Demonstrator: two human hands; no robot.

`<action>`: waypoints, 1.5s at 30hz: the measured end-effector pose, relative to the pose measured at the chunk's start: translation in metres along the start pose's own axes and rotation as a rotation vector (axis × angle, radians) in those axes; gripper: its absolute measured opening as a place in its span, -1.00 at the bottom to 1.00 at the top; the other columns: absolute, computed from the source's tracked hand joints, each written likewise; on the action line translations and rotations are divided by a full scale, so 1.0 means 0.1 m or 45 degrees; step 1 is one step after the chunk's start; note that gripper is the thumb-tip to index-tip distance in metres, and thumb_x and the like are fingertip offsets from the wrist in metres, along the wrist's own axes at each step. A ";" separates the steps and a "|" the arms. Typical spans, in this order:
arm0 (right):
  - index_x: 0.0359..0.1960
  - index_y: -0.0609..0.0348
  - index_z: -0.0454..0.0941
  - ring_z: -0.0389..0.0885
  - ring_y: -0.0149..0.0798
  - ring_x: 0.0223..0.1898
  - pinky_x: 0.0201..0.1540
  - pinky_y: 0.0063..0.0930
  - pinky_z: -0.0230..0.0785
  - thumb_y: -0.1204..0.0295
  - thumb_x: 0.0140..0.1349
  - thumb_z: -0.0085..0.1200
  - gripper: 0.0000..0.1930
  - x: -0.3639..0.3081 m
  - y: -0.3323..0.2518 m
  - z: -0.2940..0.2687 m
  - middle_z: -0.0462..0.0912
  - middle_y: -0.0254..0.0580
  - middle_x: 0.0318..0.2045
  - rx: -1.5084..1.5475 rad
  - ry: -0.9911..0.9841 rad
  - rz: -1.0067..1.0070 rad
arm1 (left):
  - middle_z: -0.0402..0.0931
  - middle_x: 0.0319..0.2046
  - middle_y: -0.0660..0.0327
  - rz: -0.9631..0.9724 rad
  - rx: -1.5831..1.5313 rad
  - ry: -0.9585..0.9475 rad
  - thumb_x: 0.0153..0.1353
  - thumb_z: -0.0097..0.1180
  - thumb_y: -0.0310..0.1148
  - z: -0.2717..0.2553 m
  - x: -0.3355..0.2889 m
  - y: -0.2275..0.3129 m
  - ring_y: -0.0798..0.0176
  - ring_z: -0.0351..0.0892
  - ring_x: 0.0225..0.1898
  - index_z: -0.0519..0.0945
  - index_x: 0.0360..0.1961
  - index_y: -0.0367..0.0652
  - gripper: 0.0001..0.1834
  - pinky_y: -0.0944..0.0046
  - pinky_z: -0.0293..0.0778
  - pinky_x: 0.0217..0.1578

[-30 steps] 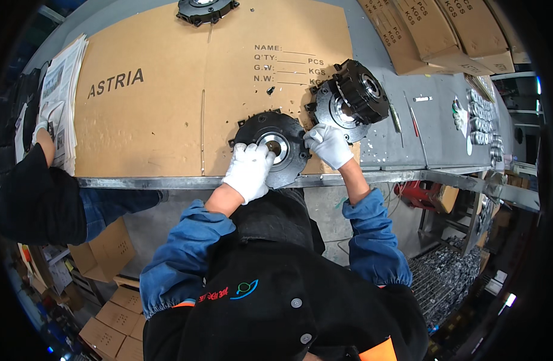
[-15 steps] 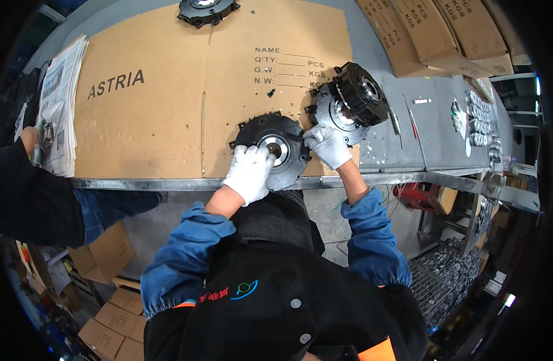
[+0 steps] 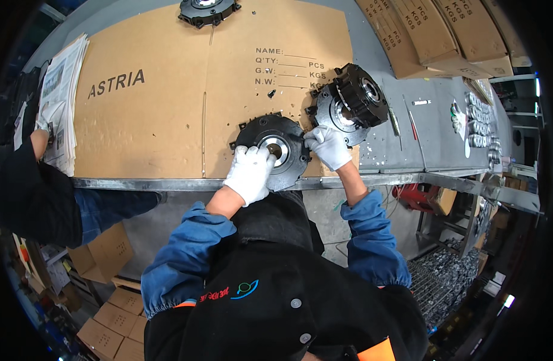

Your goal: The person deburrs metal components using hand tools, places finished parts into a wire storage container, and returns to the workbench to mark components with a marker and scrape them with a tool.

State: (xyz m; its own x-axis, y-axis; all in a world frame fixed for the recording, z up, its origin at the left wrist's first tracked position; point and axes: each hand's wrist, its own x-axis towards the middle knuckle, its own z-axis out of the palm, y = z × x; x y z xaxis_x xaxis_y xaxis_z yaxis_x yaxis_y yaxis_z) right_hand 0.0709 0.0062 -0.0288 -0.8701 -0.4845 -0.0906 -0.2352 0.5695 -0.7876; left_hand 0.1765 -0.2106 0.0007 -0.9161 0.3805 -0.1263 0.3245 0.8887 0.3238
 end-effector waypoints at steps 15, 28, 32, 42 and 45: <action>-0.56 0.12 0.57 0.53 -0.14 -0.36 -0.21 -0.38 0.39 0.47 -0.02 0.12 -0.97 -0.04 -0.07 -0.08 0.58 -0.20 -0.53 0.020 -0.060 -0.021 | 0.39 -0.16 0.09 0.007 -0.006 0.028 -0.38 0.30 -0.28 0.01 0.00 -0.01 0.06 0.37 -0.09 0.49 -0.10 -0.11 -0.35 0.06 0.15 -0.04; -0.56 0.14 0.53 0.53 -0.20 -0.41 -0.28 -0.45 0.40 0.57 -0.01 0.08 -0.95 -0.12 -0.13 -0.06 0.57 -0.21 -0.54 0.147 0.061 0.135 | 0.40 -0.16 0.09 0.009 -0.003 0.029 -0.37 0.29 -0.28 0.02 -0.02 -0.01 0.06 0.38 -0.09 0.50 -0.10 -0.12 -0.37 0.05 0.16 -0.04; -0.54 0.11 0.54 0.52 -0.10 -0.41 -0.27 -0.41 0.41 0.51 0.04 0.06 -0.95 -0.14 0.03 0.03 0.57 -0.19 -0.52 0.237 0.195 0.001 | 0.40 -0.16 0.08 0.036 -0.006 0.071 -0.37 0.30 -0.28 0.01 0.00 0.01 0.05 0.39 -0.10 0.50 -0.09 -0.11 -0.36 0.06 0.16 -0.03; -0.58 0.12 0.49 0.51 -0.13 -0.40 -0.27 -0.38 0.38 0.52 0.00 0.12 -0.93 -0.12 -0.10 -0.03 0.53 -0.18 -0.53 0.138 0.165 0.043 | 0.40 -0.18 0.09 0.006 -0.008 0.057 -0.36 0.30 -0.30 -0.01 -0.01 0.02 0.05 0.39 -0.11 0.51 -0.09 -0.11 -0.37 0.05 0.16 -0.04; -0.60 0.13 0.47 0.49 -0.13 -0.42 -0.29 -0.39 0.37 0.51 0.02 0.12 -0.90 -0.08 -0.09 0.04 0.51 -0.15 -0.55 -0.220 0.227 -0.202 | 0.40 -0.18 0.09 -0.014 -0.007 0.010 -0.36 0.29 -0.31 -0.03 0.00 0.03 0.05 0.39 -0.11 0.51 -0.09 -0.10 -0.37 0.05 0.16 -0.04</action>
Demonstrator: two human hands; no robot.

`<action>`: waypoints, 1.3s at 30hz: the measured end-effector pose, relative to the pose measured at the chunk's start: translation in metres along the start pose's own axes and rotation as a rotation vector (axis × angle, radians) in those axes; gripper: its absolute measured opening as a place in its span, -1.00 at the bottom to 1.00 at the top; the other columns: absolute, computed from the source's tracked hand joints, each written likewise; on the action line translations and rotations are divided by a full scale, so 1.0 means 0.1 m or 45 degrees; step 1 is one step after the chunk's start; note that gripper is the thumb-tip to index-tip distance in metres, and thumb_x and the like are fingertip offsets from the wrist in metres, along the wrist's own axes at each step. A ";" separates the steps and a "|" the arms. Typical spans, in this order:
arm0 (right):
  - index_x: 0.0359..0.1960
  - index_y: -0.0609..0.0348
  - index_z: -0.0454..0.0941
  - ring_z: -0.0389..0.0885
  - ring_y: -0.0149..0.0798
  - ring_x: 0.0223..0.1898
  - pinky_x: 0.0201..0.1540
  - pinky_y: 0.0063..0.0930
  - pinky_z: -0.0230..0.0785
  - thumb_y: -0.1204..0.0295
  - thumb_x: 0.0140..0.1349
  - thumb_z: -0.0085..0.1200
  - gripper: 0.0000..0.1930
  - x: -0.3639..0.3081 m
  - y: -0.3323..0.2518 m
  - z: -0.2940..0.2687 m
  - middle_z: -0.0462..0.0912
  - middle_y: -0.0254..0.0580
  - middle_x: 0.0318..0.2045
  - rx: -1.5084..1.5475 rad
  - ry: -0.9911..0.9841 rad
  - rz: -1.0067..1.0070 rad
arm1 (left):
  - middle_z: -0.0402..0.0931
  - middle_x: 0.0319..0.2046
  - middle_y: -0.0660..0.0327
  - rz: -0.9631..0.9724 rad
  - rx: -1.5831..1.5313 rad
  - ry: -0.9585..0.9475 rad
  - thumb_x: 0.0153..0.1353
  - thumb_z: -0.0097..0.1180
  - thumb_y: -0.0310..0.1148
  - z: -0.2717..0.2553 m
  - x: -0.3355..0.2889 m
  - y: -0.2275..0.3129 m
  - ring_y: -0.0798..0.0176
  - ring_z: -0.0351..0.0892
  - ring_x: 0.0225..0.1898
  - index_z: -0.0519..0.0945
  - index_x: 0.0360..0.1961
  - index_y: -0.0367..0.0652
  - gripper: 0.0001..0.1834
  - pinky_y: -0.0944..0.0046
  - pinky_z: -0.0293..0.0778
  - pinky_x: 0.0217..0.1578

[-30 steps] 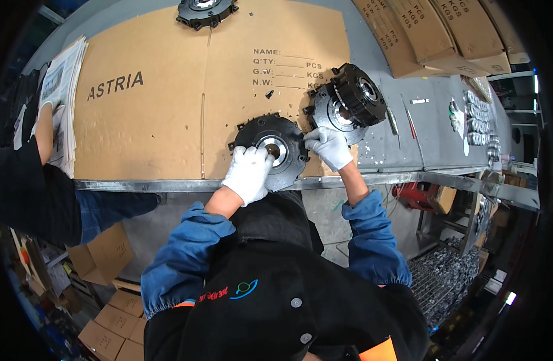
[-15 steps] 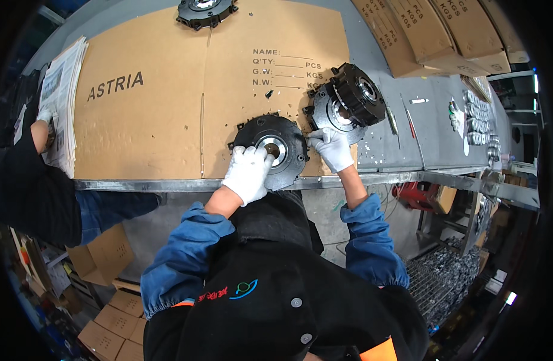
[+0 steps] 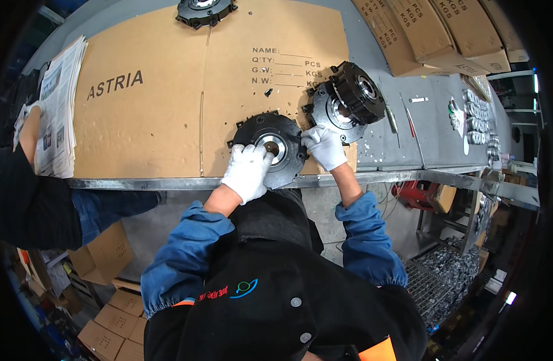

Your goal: The person deburrs metal components using hand tools, places finished parts into a wire storage container, and returns to the workbench to mark components with a marker and scrape them with a tool.

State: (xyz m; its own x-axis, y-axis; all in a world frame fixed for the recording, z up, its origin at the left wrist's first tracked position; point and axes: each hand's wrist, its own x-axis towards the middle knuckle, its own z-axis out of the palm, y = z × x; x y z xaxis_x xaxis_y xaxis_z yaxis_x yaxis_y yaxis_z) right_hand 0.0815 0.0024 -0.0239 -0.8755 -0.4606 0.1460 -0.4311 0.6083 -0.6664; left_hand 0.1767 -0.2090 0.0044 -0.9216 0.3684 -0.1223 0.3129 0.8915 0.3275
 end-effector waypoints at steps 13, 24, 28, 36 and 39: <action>-0.55 0.20 0.55 0.54 -0.22 -0.44 -0.28 -0.48 0.40 0.52 0.06 0.12 -0.92 -0.02 0.04 -0.16 0.60 -0.18 -0.52 0.438 -0.171 0.346 | 0.40 -0.16 0.09 -0.006 -0.019 0.002 -0.36 0.30 -0.29 0.03 -0.03 -0.02 0.05 0.37 -0.08 0.49 -0.07 -0.10 -0.35 0.04 0.16 -0.02; -0.56 0.13 0.54 0.50 -0.13 -0.46 -0.32 -0.41 0.38 0.53 -0.03 0.12 -0.97 -0.16 0.14 -0.03 0.51 -0.17 -0.57 0.110 -0.067 0.138 | 0.40 -0.14 0.09 0.031 0.011 0.067 -0.35 0.29 -0.28 0.05 -0.02 -0.01 0.04 0.37 -0.08 0.49 -0.07 -0.09 -0.35 0.03 0.15 -0.03; -0.59 0.12 0.52 0.51 -0.13 -0.43 -0.30 -0.38 0.38 0.52 -0.04 0.12 -0.95 -0.14 0.01 -0.02 0.51 -0.17 -0.57 0.035 0.043 0.102 | 0.40 -0.13 0.09 -0.008 0.007 -0.004 -0.35 0.29 -0.29 0.01 -0.02 -0.01 0.03 0.37 -0.08 0.49 -0.06 -0.09 -0.35 0.03 0.16 -0.03; -0.60 0.10 0.52 0.52 -0.11 -0.40 -0.25 -0.35 0.38 0.50 -0.04 0.10 -0.95 -0.11 0.03 -0.03 0.54 -0.19 -0.57 0.144 -0.051 0.142 | 0.40 -0.14 0.08 -0.004 0.019 0.013 -0.35 0.29 -0.30 0.02 -0.03 -0.01 0.03 0.37 -0.08 0.49 -0.06 -0.09 -0.35 0.03 0.15 -0.02; -0.57 0.09 0.55 0.52 -0.11 -0.40 -0.25 -0.35 0.38 0.51 -0.05 0.11 -0.98 -0.11 0.06 -0.04 0.55 -0.21 -0.56 0.098 -0.131 0.079 | 0.40 -0.14 0.08 0.013 0.012 0.027 -0.35 0.29 -0.29 0.01 -0.03 0.00 0.04 0.37 -0.08 0.50 -0.06 -0.09 -0.35 0.03 0.15 -0.02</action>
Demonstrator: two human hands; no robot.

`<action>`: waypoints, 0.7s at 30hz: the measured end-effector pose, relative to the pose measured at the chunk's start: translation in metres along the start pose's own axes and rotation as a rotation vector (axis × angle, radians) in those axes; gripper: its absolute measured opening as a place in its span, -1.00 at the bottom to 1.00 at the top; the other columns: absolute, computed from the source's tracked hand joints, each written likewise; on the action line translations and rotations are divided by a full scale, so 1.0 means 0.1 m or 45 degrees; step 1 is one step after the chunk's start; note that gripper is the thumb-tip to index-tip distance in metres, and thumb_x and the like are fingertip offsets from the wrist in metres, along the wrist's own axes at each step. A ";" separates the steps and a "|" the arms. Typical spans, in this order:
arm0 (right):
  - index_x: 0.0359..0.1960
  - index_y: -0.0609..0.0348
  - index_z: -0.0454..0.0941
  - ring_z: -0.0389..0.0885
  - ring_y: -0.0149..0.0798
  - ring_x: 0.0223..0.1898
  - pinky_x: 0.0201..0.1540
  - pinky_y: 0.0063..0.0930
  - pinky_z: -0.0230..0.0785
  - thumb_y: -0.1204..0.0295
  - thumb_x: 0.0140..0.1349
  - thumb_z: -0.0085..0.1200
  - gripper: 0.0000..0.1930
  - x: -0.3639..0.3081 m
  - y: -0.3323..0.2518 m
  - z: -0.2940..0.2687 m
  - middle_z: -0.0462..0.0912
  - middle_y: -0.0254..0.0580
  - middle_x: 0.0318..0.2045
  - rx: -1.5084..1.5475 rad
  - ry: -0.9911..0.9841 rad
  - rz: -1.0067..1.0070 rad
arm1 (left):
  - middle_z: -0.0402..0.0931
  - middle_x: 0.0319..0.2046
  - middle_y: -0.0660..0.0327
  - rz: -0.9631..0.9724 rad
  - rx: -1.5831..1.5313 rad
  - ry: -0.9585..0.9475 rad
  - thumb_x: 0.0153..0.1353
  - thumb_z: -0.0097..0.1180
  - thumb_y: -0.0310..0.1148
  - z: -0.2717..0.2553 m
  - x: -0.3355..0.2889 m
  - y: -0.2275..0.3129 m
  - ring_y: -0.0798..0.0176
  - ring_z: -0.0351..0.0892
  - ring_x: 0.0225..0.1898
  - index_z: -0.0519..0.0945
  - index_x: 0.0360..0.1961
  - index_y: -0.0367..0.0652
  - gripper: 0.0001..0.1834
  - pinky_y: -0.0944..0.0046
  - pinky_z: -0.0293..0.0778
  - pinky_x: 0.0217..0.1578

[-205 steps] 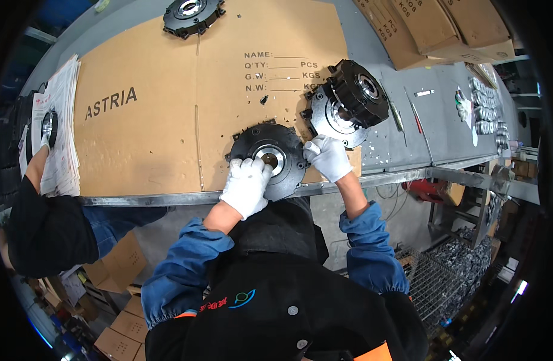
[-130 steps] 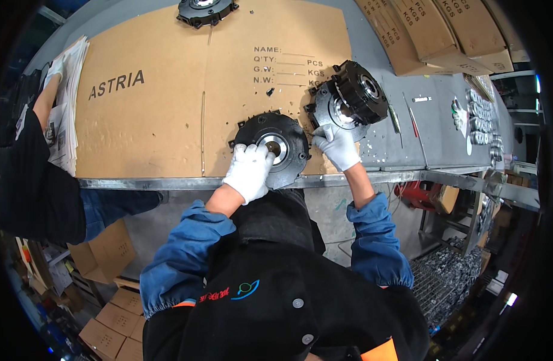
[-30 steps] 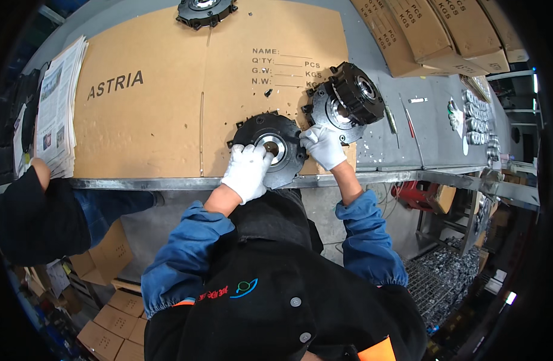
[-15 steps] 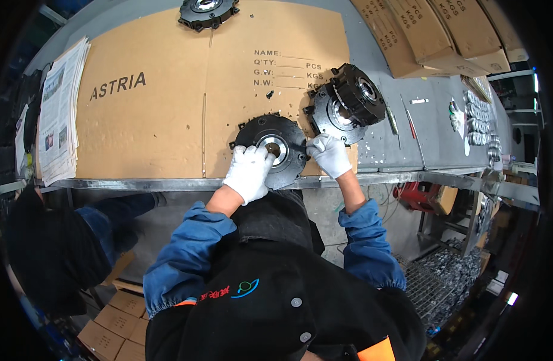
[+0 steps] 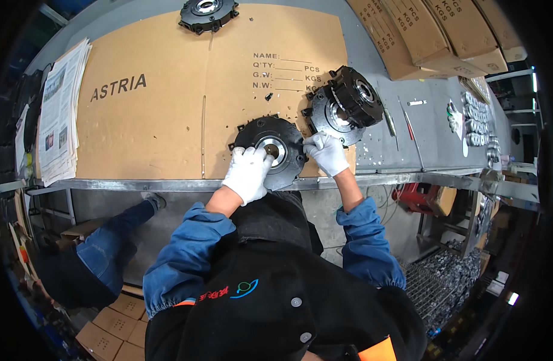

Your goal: The person deburrs metal components using hand tools, places finished parts into a wire storage container, and returns to the workbench to mark components with a marker and scrape them with a tool.

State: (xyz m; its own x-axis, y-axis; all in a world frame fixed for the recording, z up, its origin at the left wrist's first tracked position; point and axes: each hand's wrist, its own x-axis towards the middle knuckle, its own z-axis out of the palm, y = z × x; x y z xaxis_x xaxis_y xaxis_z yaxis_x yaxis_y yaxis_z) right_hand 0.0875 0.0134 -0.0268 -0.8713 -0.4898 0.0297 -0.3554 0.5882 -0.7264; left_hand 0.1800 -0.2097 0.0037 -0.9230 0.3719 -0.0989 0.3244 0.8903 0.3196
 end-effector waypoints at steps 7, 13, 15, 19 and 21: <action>-0.53 0.09 0.56 0.51 -0.10 -0.40 -0.25 -0.34 0.39 0.49 -0.04 0.12 -0.99 0.03 -0.03 0.00 0.54 -0.17 -0.52 0.027 0.045 0.012 | 0.41 -0.14 0.08 0.001 -0.007 -0.010 -0.34 0.28 -0.29 0.00 0.00 -0.01 0.04 0.37 -0.08 0.50 -0.06 -0.09 -0.36 0.04 0.16 -0.02; -0.51 0.11 0.56 0.49 -0.08 -0.43 -0.31 -0.32 0.37 0.48 0.00 0.11 -0.98 0.09 0.05 0.04 0.51 -0.12 -0.54 0.027 -0.003 0.056 | 0.40 -0.15 0.08 0.002 0.009 -0.002 -0.34 0.28 -0.29 -0.01 0.01 0.00 0.05 0.37 -0.08 0.50 -0.05 -0.09 -0.35 0.04 0.15 -0.02; -0.51 0.11 0.56 0.49 -0.07 -0.43 -0.32 -0.32 0.37 0.48 0.01 0.10 -0.98 0.10 0.04 0.05 0.50 -0.11 -0.56 0.071 0.047 0.025 | 0.40 -0.15 0.08 0.005 0.008 0.006 -0.35 0.28 -0.30 -0.01 0.01 0.00 0.05 0.37 -0.07 0.50 -0.05 -0.09 -0.34 0.04 0.15 -0.02; -0.50 0.09 0.57 0.50 -0.06 -0.43 -0.33 -0.32 0.37 0.48 0.03 0.08 -0.97 0.15 -0.09 -0.01 0.50 -0.10 -0.59 -0.094 0.035 -0.022 | 0.40 -0.14 0.08 -0.012 0.000 -0.011 -0.34 0.27 -0.30 0.01 -0.01 -0.01 0.04 0.36 -0.07 0.50 -0.04 -0.08 -0.34 0.04 0.15 -0.01; -0.50 0.09 0.57 0.51 -0.06 -0.43 -0.33 -0.31 0.38 0.48 0.04 0.08 -0.96 0.14 -0.05 -0.03 0.50 -0.09 -0.59 -0.123 -0.054 -0.006 | 0.40 -0.14 0.08 -0.004 -0.005 -0.004 -0.34 0.27 -0.29 0.00 -0.01 -0.01 0.04 0.36 -0.07 0.50 -0.04 -0.08 -0.34 0.04 0.15 -0.01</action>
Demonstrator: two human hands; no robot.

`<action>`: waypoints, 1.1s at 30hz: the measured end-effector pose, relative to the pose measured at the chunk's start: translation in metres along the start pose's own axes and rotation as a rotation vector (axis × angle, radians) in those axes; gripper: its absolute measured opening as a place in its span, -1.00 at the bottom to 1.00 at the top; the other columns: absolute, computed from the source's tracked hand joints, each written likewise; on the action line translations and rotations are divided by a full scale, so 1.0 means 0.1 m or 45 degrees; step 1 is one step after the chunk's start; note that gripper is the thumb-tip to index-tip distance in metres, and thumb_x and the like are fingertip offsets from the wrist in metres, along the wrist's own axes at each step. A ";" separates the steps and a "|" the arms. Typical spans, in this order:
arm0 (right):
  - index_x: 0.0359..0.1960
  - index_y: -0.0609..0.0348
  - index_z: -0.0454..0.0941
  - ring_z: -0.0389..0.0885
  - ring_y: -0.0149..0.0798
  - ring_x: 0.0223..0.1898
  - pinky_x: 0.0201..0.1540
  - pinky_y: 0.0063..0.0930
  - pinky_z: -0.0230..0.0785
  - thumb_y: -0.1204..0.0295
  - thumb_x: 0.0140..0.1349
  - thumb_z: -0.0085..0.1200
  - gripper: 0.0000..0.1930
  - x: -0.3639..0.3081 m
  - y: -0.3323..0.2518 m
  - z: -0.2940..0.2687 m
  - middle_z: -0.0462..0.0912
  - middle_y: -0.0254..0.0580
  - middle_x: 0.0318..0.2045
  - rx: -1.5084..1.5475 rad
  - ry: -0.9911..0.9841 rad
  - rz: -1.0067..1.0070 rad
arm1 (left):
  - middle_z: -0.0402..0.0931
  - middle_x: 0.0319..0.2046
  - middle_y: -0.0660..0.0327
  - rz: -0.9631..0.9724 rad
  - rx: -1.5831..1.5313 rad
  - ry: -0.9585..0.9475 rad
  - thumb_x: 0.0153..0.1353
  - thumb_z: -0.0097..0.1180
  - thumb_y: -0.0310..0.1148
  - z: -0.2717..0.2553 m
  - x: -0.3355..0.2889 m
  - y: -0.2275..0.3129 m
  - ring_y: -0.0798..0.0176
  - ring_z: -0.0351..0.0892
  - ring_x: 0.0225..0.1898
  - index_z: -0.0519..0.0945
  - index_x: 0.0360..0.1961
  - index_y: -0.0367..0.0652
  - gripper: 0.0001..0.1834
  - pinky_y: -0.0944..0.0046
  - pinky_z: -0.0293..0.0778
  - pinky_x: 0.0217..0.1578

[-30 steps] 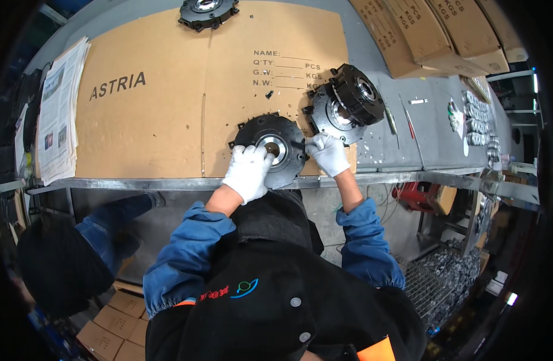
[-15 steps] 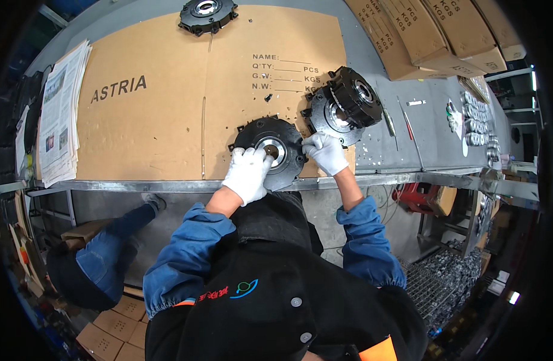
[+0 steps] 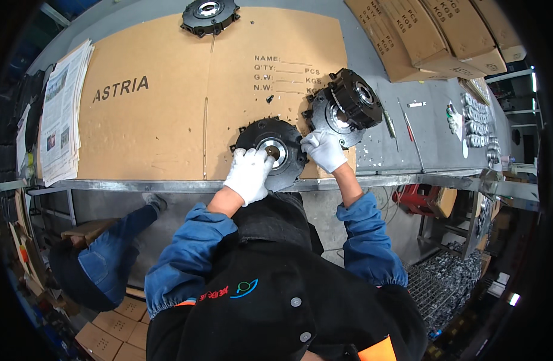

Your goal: The person deburrs metal components using hand tools, places finished parts into a wire storage container, and returns to the workbench to mark components with a marker and scrape them with a tool.

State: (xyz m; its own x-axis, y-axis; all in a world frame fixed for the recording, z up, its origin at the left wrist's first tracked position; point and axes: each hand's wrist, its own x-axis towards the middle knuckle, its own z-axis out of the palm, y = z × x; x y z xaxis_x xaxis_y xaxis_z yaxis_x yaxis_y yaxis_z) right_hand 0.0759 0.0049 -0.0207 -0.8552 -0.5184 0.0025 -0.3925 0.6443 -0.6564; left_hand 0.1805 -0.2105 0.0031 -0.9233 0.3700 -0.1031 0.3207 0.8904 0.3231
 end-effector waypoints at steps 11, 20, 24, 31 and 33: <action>-0.55 0.12 0.54 0.53 -0.10 -0.45 -0.35 -0.33 0.38 0.51 0.04 0.04 -0.94 0.01 0.05 0.03 0.51 -0.12 -0.58 0.031 0.070 -0.069 | 0.40 -0.15 0.08 -0.018 0.016 0.011 -0.34 0.27 -0.30 0.00 0.01 0.02 0.04 0.37 -0.08 0.50 -0.05 -0.07 -0.36 0.04 0.15 -0.03; -0.63 0.23 0.45 0.53 -0.28 -0.47 -0.31 -0.49 0.38 0.62 -0.05 0.12 -0.89 -0.10 0.04 0.03 0.54 -0.27 -0.57 0.439 0.119 0.273 | 0.41 -0.15 0.07 0.011 -0.012 0.028 -0.34 0.25 -0.31 -0.01 0.00 0.01 0.04 0.37 -0.08 0.49 -0.04 -0.08 -0.35 0.04 0.15 -0.03; -0.60 0.22 0.46 0.51 -0.28 -0.47 -0.30 -0.49 0.38 0.64 -0.07 0.13 -0.90 -0.13 0.08 0.04 0.54 -0.28 -0.57 0.218 0.039 0.190 | 0.41 -0.15 0.07 -0.003 -0.005 -0.005 -0.34 0.26 -0.31 -0.02 0.00 0.01 0.03 0.36 -0.08 0.49 -0.04 -0.08 -0.34 0.04 0.15 -0.03; -0.59 0.16 0.49 0.51 -0.18 -0.45 -0.29 -0.42 0.37 0.59 -0.04 0.11 -0.93 -0.13 0.05 0.05 0.53 -0.21 -0.57 0.225 0.109 0.146 | 0.40 -0.15 0.08 -0.007 -0.001 0.009 -0.34 0.26 -0.30 -0.01 0.00 0.01 0.04 0.37 -0.07 0.49 -0.04 -0.07 -0.34 0.04 0.15 -0.03; -0.59 0.15 0.49 0.51 -0.16 -0.43 -0.27 -0.41 0.38 0.58 -0.04 0.11 -0.93 -0.12 0.04 0.04 0.55 -0.20 -0.55 0.399 0.103 0.215 | 0.40 -0.15 0.08 -0.003 0.007 0.006 -0.34 0.27 -0.30 -0.03 0.00 0.02 0.04 0.37 -0.07 0.49 -0.03 -0.06 -0.34 0.04 0.15 -0.03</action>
State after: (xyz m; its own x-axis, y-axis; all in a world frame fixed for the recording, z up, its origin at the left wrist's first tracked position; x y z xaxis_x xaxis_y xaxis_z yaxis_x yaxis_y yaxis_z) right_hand 0.0864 0.0113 -0.0266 -0.9281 -0.3649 -0.0740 -0.1313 0.5067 -0.8520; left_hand 0.1807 -0.2092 0.0064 -0.9249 0.3670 -0.0994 0.3201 0.8926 0.3174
